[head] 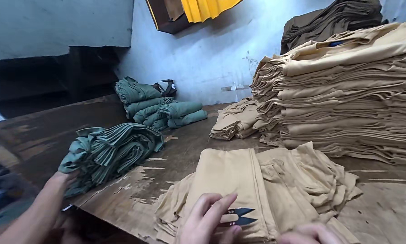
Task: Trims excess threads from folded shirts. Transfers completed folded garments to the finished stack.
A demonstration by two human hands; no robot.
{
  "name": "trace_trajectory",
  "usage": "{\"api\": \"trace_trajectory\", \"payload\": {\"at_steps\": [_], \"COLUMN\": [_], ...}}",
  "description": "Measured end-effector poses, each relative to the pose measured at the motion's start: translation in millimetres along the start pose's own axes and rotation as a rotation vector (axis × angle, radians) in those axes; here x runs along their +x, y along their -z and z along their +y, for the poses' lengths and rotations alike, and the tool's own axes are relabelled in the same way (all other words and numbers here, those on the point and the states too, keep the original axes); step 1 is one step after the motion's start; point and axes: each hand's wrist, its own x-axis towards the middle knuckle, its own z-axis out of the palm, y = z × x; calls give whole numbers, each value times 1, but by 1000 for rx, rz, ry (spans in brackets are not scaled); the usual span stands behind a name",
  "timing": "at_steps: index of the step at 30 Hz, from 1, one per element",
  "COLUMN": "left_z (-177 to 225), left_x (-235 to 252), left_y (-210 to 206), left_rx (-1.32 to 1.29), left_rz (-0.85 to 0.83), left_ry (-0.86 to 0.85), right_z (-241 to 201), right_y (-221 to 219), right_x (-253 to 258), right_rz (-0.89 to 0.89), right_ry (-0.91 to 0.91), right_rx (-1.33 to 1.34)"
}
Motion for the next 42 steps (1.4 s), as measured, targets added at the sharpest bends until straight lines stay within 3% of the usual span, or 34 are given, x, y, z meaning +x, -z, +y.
{"api": "trace_trajectory", "payload": {"at_steps": [3, 7, 10, 15, 19, 23, 28, 30, 33, 35, 40, 42], "left_z": [4, 12, 17, 23, 25, 13, -10, -14, -18, -18, -19, -20], "left_x": [8, 14, 18, 20, 21, 18, 6, -2, -11, -15, -14, -13], "left_y": [-2, 4, 5, 4, -9, -16, -7, 0, 9, 7, -2, -1], "left_rx": [140, 231, 267, 310, 269, 206, 67, 12, -38, -17, 8, 12], "left_rz": [-41, -63, -107, -110, -173, -73, -15, -51, -79, -66, -33, -46], "left_ry": [-85, -147, -169, -186, -205, -150, -4, 30, 5, -7, 4, -3], "right_z": [5, 21, 16, 20, 17, 15, 1, 5, 15, 16, 3, 2], "right_y": [-19, -25, -30, -33, -36, -36, -47, -55, -59, -58, -64, -73], "right_x": [7, 3, 1, -3, -4, -4, 2, 3, 3, 3, 2, -1], "right_rz": [7, -87, -92, 160, 328, 215, 228, 249, 220, 197, 296, 368], "right_ry": [-135, -301, -379, -305, -116, 101, 118, 76, -50, -101, 18, 35], "right_rx": [-36, 392, 476, 399, 256, 89, -185, -69, 428, 530, -62, -103]}}
